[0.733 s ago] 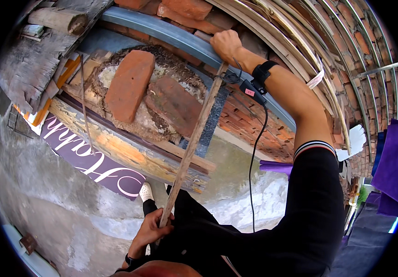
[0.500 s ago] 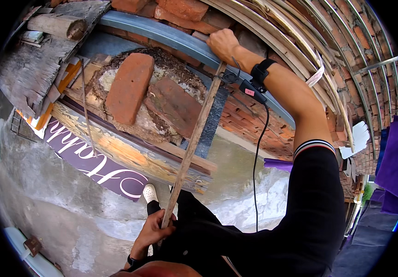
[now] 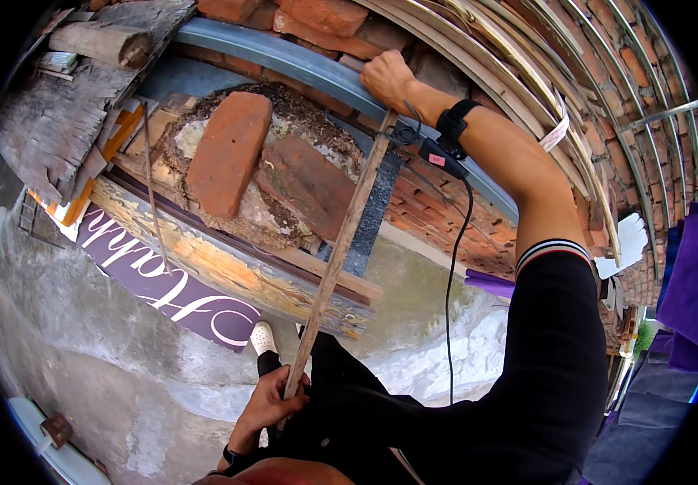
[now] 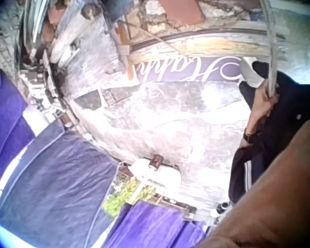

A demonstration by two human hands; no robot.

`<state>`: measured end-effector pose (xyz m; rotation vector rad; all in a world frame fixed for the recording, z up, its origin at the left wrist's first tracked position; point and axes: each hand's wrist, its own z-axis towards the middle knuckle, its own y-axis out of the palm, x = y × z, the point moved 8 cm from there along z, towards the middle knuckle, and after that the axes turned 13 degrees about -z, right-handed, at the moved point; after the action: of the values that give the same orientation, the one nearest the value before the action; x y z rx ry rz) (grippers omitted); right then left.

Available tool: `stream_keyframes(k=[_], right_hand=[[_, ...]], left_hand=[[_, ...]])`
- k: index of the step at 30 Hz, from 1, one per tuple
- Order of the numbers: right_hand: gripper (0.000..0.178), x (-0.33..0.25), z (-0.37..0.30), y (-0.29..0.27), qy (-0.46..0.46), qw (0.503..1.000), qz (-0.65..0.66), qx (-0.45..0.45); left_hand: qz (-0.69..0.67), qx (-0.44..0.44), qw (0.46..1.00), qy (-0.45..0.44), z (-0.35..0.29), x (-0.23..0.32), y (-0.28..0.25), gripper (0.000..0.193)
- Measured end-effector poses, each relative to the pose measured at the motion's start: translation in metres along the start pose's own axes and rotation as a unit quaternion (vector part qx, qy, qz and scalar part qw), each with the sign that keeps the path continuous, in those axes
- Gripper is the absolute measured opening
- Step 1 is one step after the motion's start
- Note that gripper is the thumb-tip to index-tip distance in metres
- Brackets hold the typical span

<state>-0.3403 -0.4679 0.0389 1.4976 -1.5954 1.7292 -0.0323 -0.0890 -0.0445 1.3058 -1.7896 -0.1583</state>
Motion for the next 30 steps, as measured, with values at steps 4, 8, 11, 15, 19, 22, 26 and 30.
stream_keyframes(k=[4,8,11,15,19,22,26,30], right_hand=[[0.010,-0.002,0.002,0.000,-0.028,1.000,-0.001,0.011],[0.010,0.000,0.002,0.006,-0.054,0.998,0.020,0.029],[0.009,0.007,0.000,0.005,-0.012,0.998,0.054,0.008],[0.010,0.012,-0.004,-0.001,0.016,0.998,0.062,0.021],[0.010,0.009,-0.003,-0.005,-0.014,0.998,0.056,0.029],[0.011,0.005,-0.002,-0.012,-0.051,0.997,0.052,0.033],[0.010,0.014,-0.008,-0.009,0.001,0.998,0.054,0.014],[0.015,0.031,-0.022,-0.001,0.120,0.989,0.080,-0.016]], left_hand=[[0.002,0.000,1.000,0.010,0.001,-0.001,0.000,0.027],[0.007,0.007,1.000,-0.010,0.001,-0.005,0.001,0.027],[0.007,0.010,1.000,-0.018,0.000,-0.004,0.004,0.027],[0.024,-0.001,1.000,0.003,0.000,-0.002,0.008,0.027],[0.033,0.004,0.999,0.003,0.001,-0.003,0.007,0.028],[0.035,0.009,0.999,-0.002,0.000,-0.001,0.008,0.028],[0.014,0.004,1.000,0.000,0.000,-0.005,0.008,0.028],[0.002,-0.006,1.000,0.003,0.002,-0.008,0.007,0.027]])
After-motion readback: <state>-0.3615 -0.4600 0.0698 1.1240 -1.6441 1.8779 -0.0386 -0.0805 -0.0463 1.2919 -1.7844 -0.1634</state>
